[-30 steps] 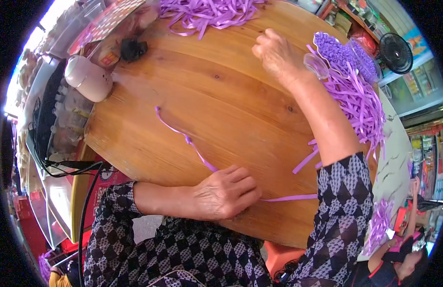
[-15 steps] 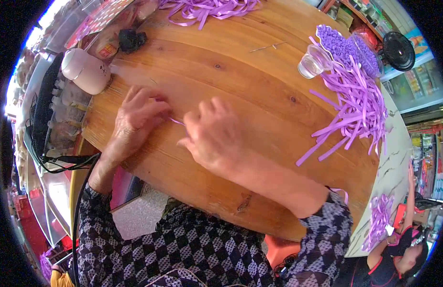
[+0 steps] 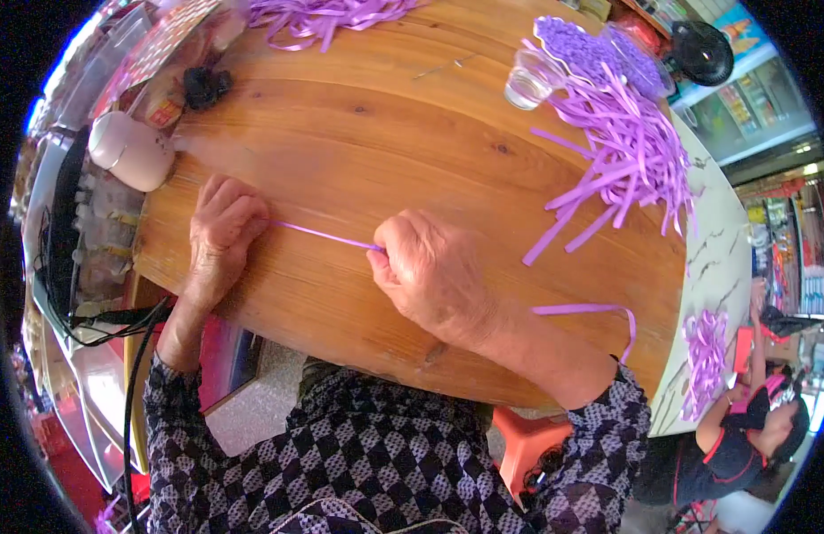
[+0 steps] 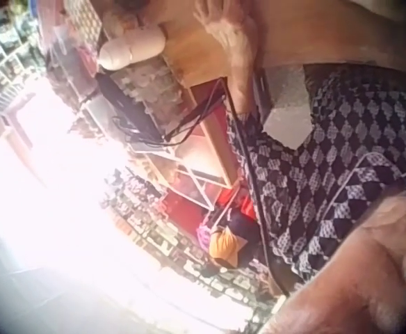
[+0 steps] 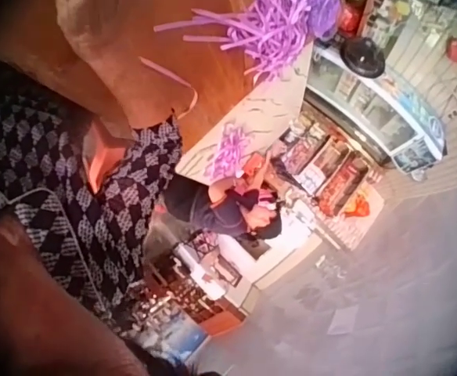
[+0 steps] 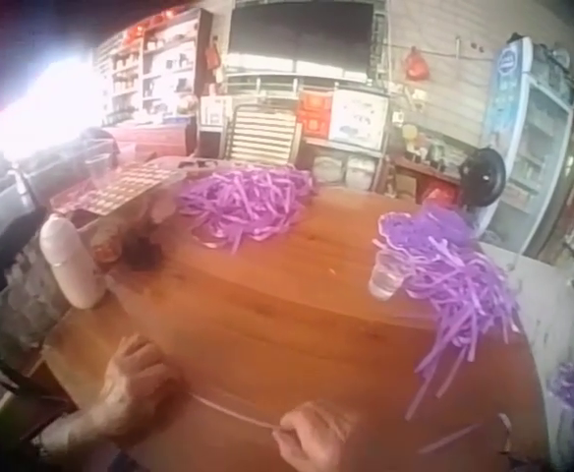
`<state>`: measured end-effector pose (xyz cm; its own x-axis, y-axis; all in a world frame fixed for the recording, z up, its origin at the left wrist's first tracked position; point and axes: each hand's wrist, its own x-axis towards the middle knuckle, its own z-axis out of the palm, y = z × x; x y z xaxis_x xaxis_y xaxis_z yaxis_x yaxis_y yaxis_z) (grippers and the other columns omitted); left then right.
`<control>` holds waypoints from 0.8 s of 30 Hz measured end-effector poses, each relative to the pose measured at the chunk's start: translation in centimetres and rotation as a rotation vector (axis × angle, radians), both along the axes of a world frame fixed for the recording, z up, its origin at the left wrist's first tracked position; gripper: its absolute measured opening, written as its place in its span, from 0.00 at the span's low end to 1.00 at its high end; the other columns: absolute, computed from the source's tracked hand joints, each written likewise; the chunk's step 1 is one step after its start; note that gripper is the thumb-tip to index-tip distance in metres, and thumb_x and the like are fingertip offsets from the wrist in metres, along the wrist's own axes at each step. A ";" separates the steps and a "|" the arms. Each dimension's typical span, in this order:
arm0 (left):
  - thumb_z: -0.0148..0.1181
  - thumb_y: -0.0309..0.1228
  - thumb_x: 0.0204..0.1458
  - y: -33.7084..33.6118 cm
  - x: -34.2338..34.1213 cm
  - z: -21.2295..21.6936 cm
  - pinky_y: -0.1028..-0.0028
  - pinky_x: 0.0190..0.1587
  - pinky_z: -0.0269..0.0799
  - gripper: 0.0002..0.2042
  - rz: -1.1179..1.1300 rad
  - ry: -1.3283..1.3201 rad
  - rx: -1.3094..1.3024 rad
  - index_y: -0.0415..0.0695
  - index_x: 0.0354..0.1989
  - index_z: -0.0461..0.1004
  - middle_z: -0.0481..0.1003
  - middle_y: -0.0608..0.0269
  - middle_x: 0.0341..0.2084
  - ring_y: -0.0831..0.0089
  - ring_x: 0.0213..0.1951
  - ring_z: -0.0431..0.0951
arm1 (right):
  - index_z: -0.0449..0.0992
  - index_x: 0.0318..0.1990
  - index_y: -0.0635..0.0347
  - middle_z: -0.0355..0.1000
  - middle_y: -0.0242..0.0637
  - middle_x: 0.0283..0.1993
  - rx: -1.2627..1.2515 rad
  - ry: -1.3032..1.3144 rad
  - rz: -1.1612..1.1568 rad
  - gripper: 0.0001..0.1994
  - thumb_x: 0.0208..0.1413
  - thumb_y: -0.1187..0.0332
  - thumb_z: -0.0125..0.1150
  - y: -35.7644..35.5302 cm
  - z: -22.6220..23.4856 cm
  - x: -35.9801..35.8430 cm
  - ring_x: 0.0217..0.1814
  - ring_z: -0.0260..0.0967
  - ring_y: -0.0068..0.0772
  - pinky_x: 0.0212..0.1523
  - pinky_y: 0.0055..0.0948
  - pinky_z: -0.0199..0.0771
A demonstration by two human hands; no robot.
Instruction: The person ties knots in a purple ribbon by hand, pulling the ribbon taut to tighten each knot. They repeat this process on another ribbon, forming a series of knots along the length of the material.
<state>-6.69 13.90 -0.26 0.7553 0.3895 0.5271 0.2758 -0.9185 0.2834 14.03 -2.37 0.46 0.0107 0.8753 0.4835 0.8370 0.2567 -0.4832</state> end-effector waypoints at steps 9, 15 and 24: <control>0.62 0.21 0.36 -7.8 4.2 4.4 0.67 0.48 0.66 0.17 -0.245 -0.094 -0.477 0.39 0.39 0.72 0.72 0.58 0.39 0.64 0.46 0.71 | 0.69 0.30 0.63 0.68 0.40 0.28 0.111 0.170 0.054 0.12 0.36 0.86 0.62 -3.3 2.1 -0.3 0.26 0.65 0.38 0.24 0.31 0.64; 0.61 0.19 0.45 -10.3 5.3 3.0 0.76 0.46 0.68 0.16 -0.359 -0.184 -1.425 0.38 0.44 0.70 0.71 0.62 0.42 0.76 0.45 0.70 | 0.70 0.31 0.64 0.69 0.40 0.29 0.097 0.301 -0.021 0.12 0.36 0.85 0.63 -4.9 2.2 -0.8 0.28 0.67 0.37 0.26 0.29 0.66; 0.62 0.24 0.48 -10.2 5.2 2.1 0.84 0.36 0.67 0.10 -0.290 -0.081 -1.568 0.35 0.39 0.74 0.74 0.70 0.29 0.85 0.33 0.71 | 0.72 0.32 0.63 0.70 0.40 0.30 0.140 0.148 -0.090 0.14 0.35 0.82 0.66 -5.3 2.2 -1.1 0.28 0.67 0.36 0.26 0.28 0.66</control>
